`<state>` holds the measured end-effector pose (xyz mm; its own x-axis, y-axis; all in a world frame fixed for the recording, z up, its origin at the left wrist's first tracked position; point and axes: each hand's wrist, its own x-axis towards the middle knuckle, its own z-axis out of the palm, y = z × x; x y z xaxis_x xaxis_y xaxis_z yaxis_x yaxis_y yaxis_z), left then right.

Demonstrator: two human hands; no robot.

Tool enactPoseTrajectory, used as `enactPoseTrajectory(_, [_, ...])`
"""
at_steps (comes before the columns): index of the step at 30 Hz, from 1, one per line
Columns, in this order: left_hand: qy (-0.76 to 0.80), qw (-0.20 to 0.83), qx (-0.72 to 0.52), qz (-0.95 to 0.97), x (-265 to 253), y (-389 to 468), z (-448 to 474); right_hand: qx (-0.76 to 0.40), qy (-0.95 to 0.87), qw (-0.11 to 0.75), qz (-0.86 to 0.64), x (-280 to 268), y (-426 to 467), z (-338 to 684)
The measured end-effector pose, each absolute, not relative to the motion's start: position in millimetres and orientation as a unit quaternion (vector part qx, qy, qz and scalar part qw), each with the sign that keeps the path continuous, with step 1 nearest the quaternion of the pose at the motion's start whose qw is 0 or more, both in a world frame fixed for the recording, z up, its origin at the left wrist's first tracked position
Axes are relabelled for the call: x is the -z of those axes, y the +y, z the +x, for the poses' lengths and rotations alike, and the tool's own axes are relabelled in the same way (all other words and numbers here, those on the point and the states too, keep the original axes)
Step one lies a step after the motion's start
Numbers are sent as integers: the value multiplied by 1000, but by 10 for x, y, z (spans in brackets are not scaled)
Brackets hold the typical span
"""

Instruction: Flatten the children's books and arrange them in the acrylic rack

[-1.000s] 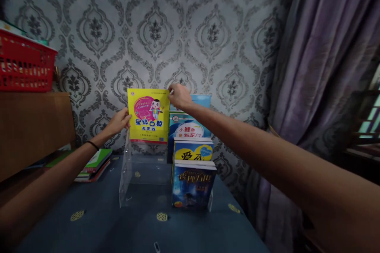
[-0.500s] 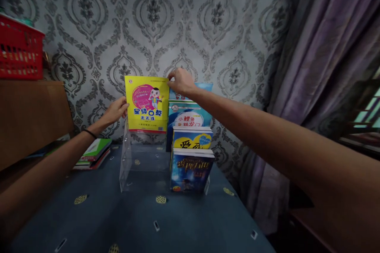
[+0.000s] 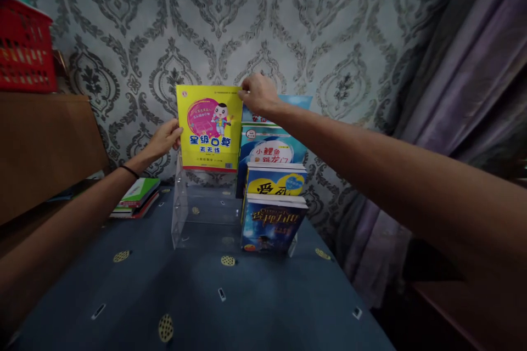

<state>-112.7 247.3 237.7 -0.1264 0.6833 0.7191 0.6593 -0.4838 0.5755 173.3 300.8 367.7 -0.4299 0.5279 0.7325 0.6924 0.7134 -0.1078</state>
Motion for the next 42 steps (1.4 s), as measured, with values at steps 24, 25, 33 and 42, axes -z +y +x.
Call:
enactPoseTrajectory(24, [560,-84,-532,629,-2370,2570,-1069,160,-826,320,-435,-3717,2795,1564])
enactPoseTrajectory(25, [562,-93,-525,632,-2374,2555,-1068,164,-829,315,-432,-3722,2800,1571])
enactPoseTrajectory(33, [585,-98,-494,636,-2410,2493,-1055,161,-828,297,-448,-3734,2781,1578])
enactPoseTrajectory(42, [604,-153,-510,594,-2324,2522,-974,143,-826,310,-448,-3707,2795,1631])
